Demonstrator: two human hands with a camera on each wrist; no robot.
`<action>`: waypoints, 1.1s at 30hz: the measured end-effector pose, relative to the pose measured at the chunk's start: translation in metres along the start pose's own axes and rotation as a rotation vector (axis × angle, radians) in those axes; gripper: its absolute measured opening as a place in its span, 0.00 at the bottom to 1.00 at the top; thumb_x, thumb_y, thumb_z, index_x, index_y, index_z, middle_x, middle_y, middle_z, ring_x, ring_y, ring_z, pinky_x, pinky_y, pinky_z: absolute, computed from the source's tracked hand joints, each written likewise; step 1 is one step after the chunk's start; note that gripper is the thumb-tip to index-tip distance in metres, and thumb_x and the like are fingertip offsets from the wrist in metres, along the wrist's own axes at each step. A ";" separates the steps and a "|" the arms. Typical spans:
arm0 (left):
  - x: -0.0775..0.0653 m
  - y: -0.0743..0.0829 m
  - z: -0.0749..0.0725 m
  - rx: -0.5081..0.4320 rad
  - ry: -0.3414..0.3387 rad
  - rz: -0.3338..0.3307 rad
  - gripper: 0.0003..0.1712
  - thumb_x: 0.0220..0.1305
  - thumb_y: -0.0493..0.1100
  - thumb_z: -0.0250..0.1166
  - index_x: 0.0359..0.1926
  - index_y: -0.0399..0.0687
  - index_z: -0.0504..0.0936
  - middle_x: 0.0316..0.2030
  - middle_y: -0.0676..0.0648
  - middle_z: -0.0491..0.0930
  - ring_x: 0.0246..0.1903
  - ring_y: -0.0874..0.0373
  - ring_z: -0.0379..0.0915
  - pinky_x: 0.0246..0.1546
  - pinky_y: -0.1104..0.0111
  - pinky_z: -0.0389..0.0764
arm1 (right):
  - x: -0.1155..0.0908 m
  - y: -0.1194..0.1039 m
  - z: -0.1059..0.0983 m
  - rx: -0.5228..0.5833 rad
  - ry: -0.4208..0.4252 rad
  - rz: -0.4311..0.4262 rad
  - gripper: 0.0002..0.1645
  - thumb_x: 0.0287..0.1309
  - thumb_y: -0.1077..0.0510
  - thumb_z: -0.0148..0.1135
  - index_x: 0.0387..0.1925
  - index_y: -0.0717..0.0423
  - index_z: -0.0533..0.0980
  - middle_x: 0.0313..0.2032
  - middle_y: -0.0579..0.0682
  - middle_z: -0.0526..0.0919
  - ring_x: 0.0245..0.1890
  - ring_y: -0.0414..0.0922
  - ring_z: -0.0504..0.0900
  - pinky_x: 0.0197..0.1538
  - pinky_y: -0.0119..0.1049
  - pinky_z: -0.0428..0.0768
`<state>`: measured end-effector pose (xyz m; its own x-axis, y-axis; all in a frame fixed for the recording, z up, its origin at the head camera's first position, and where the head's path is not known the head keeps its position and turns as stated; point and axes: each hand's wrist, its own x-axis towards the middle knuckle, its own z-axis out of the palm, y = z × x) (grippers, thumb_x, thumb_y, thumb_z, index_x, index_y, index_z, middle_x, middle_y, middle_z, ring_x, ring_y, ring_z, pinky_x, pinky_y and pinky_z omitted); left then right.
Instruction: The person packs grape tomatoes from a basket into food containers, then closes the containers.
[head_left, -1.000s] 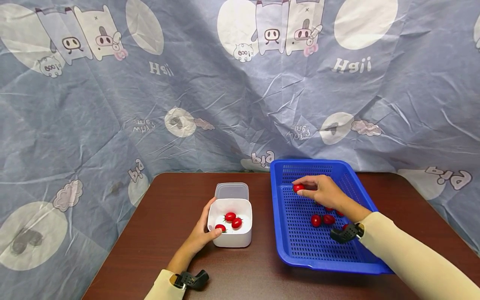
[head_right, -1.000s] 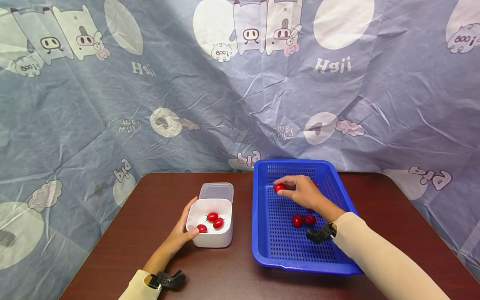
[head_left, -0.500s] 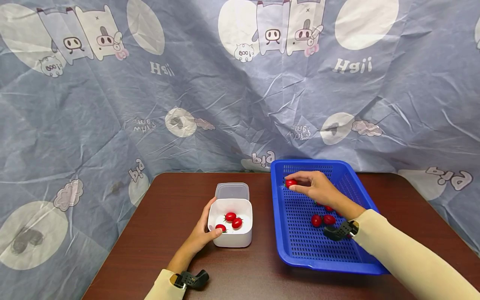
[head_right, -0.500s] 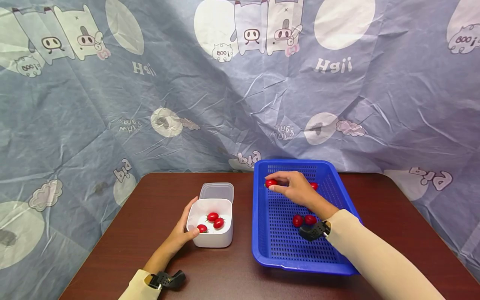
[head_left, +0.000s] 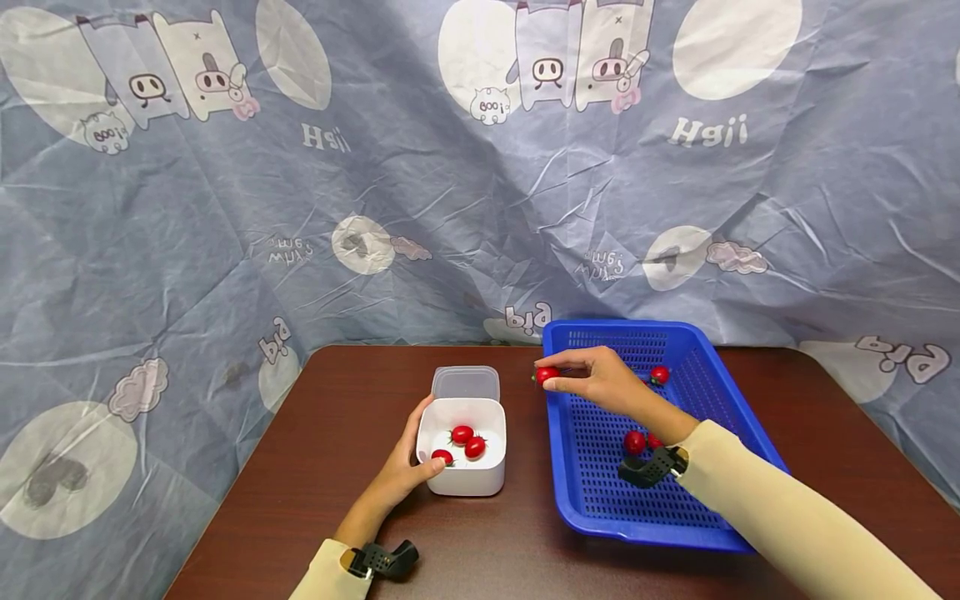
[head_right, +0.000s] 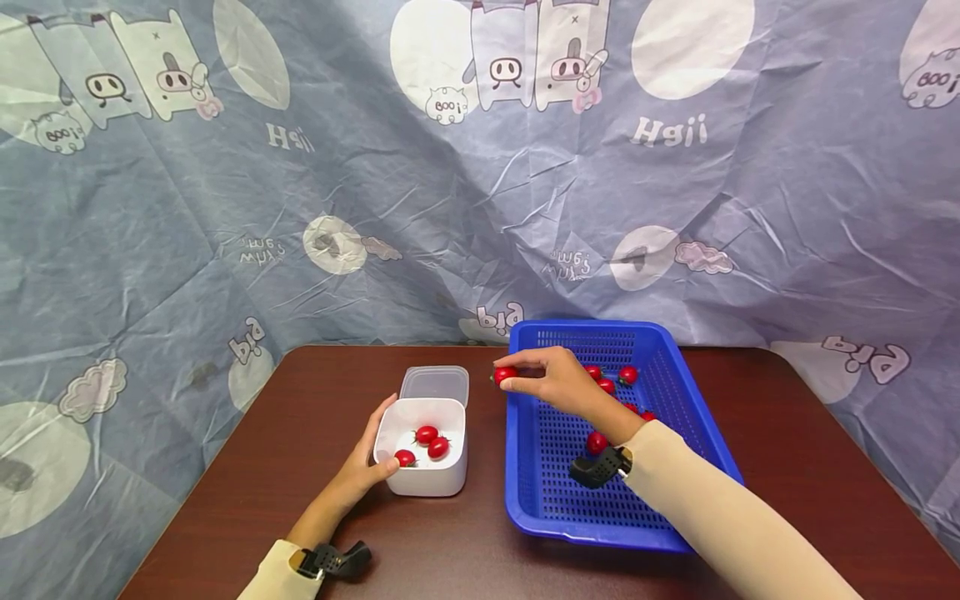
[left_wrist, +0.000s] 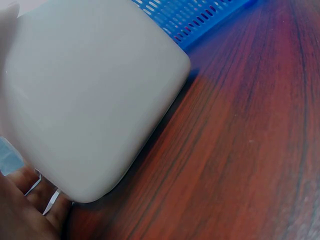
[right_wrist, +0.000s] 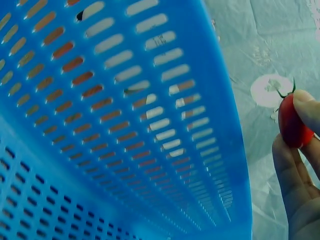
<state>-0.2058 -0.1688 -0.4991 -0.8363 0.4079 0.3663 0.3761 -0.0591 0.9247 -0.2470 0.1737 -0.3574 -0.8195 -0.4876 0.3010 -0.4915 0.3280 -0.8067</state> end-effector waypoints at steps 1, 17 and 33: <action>0.000 0.000 0.000 -0.002 0.000 0.001 0.52 0.57 0.43 0.66 0.76 0.56 0.45 0.70 0.40 0.53 0.66 0.39 0.51 0.61 0.53 0.64 | 0.000 -0.004 0.002 0.007 -0.002 0.003 0.17 0.54 0.64 0.69 0.48 0.62 0.81 0.39 0.56 0.86 0.41 0.51 0.85 0.43 0.30 0.80; -0.001 0.001 0.002 -0.006 -0.004 0.002 0.52 0.57 0.44 0.66 0.76 0.56 0.45 0.70 0.41 0.53 0.66 0.39 0.52 0.60 0.54 0.66 | 0.014 0.010 0.034 0.111 -0.181 -0.042 0.17 0.55 0.60 0.69 0.47 0.58 0.81 0.40 0.51 0.86 0.42 0.47 0.84 0.45 0.37 0.80; 0.000 0.000 0.000 0.014 0.005 0.007 0.52 0.57 0.45 0.67 0.75 0.57 0.46 0.71 0.39 0.51 0.66 0.40 0.51 0.61 0.48 0.61 | 0.022 0.004 0.059 0.198 -0.269 -0.075 0.19 0.53 0.65 0.70 0.47 0.66 0.80 0.41 0.56 0.85 0.45 0.52 0.83 0.51 0.43 0.79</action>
<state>-0.2058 -0.1687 -0.4991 -0.8358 0.4031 0.3728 0.3873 -0.0487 0.9207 -0.2499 0.1170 -0.3841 -0.6635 -0.7088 0.2396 -0.4592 0.1329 -0.8783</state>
